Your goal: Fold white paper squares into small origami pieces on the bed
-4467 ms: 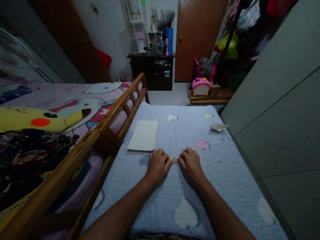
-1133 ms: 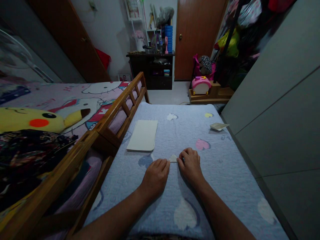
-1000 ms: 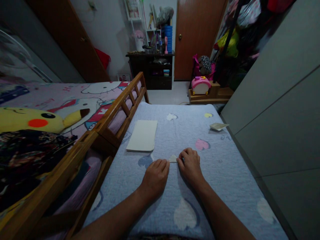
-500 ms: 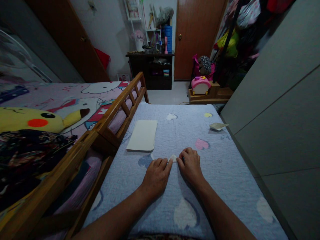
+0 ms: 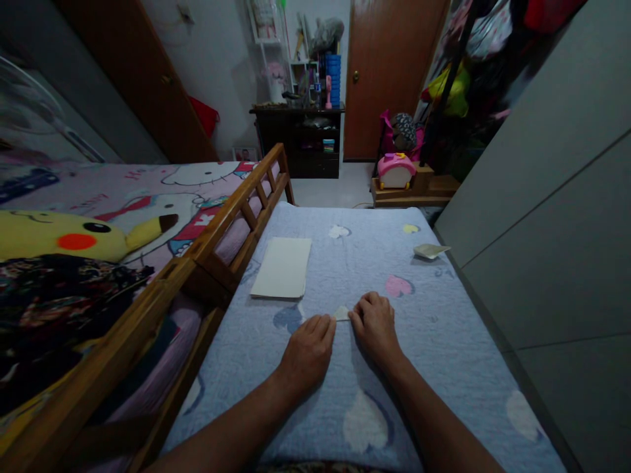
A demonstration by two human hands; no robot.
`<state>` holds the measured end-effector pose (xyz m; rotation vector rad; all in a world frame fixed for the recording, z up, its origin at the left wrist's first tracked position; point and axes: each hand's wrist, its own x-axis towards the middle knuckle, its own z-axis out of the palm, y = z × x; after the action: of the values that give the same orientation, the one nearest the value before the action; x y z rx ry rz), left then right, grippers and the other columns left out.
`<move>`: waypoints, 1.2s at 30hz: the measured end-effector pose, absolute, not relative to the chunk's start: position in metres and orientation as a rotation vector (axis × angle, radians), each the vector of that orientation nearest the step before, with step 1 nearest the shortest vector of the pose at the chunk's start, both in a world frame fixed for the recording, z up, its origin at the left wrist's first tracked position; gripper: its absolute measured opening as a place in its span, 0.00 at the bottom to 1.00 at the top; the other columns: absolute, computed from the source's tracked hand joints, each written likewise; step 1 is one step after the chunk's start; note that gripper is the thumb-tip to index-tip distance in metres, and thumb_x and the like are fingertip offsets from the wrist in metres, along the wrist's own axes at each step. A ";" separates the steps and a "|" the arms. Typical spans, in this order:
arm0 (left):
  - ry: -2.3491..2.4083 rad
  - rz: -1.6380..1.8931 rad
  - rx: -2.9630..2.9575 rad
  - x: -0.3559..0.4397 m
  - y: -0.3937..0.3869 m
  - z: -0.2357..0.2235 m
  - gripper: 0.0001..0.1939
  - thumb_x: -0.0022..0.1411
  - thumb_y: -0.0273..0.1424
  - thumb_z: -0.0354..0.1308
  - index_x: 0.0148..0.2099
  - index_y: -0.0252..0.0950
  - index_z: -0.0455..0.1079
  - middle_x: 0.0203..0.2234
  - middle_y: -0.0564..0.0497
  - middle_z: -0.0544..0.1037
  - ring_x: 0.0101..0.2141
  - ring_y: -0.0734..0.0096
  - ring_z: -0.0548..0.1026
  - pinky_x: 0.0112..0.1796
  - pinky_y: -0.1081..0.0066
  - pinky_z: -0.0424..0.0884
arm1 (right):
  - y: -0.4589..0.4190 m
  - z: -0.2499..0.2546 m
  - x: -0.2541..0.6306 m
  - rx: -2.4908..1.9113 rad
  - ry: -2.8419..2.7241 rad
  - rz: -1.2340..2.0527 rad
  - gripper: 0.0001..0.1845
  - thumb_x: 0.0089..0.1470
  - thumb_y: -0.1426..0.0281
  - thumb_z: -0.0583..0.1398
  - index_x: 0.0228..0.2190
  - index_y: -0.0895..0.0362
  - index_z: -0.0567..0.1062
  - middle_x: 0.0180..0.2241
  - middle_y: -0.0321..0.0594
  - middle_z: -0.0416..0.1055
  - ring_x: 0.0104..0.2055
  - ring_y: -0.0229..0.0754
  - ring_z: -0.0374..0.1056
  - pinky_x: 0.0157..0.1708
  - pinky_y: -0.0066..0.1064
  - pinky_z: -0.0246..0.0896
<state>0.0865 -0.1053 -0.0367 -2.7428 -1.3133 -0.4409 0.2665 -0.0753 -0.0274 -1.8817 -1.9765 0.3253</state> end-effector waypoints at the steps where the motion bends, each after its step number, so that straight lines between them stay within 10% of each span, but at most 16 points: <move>1: -1.320 -0.438 -2.746 0.087 -0.105 -0.037 0.18 0.66 0.19 0.48 0.56 0.26 0.66 0.44 0.40 0.74 0.44 0.59 0.71 0.47 0.61 0.73 | -0.075 -0.028 0.267 -1.879 -1.977 0.323 0.05 0.57 0.69 0.62 0.29 0.55 0.75 0.40 0.43 0.70 0.44 0.48 0.62 0.44 0.38 0.53; 36: -1.480 -0.351 -2.729 0.085 -0.107 -0.035 0.28 0.63 0.22 0.51 0.65 0.40 0.60 0.49 0.43 0.69 0.47 0.56 0.67 0.48 0.56 0.70 | -0.076 -0.029 0.266 -1.874 -1.964 0.334 0.05 0.56 0.68 0.62 0.28 0.55 0.74 0.39 0.41 0.69 0.44 0.48 0.61 0.44 0.38 0.52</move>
<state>0.0848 -0.1071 -0.0349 -2.7291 -1.4801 -0.3506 0.2663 -0.0756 -0.0285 -1.8743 -1.9645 0.3341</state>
